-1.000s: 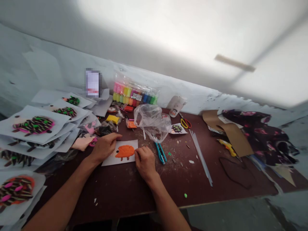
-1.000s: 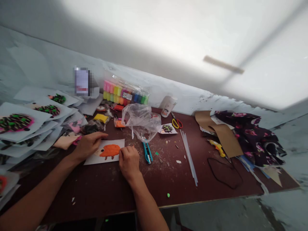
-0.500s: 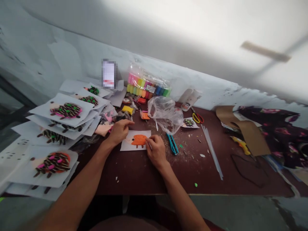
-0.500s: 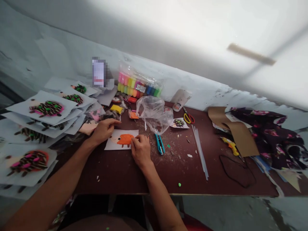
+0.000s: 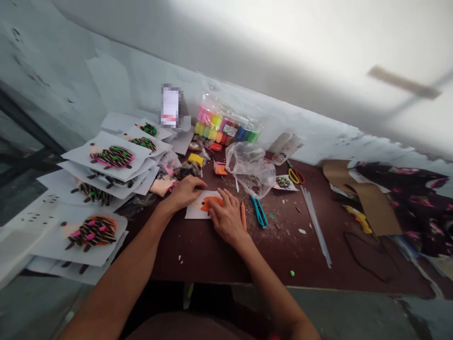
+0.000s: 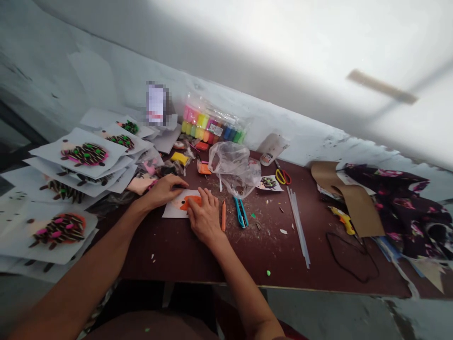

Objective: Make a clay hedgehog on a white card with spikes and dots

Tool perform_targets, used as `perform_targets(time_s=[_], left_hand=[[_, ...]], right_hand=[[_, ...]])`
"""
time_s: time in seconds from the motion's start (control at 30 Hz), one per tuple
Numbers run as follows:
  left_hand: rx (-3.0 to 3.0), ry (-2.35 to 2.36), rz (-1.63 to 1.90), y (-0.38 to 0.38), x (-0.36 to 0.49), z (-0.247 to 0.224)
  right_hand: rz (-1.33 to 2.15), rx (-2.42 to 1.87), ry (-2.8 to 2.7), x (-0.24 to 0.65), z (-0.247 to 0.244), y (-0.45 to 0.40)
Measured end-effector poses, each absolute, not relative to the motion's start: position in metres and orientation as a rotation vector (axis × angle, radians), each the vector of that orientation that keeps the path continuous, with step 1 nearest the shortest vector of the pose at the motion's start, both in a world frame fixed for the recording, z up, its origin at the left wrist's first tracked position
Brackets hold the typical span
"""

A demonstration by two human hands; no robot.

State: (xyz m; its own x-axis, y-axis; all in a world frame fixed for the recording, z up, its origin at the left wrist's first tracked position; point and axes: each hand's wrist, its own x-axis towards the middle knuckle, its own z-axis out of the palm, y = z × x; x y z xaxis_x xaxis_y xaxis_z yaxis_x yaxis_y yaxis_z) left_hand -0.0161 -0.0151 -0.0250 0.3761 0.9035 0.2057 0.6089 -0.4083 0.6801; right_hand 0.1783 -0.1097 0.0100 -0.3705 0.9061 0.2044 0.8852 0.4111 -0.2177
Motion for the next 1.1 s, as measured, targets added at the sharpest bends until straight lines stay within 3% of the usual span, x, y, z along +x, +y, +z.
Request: perform_targets(time_s=[1.1], left_hand=[[2.250,1.245,0.606,-0.006,-0.017,-0.023]], right_hand=[[0.134,-1.524,-2.479,0.173,0.010,-0.093]])
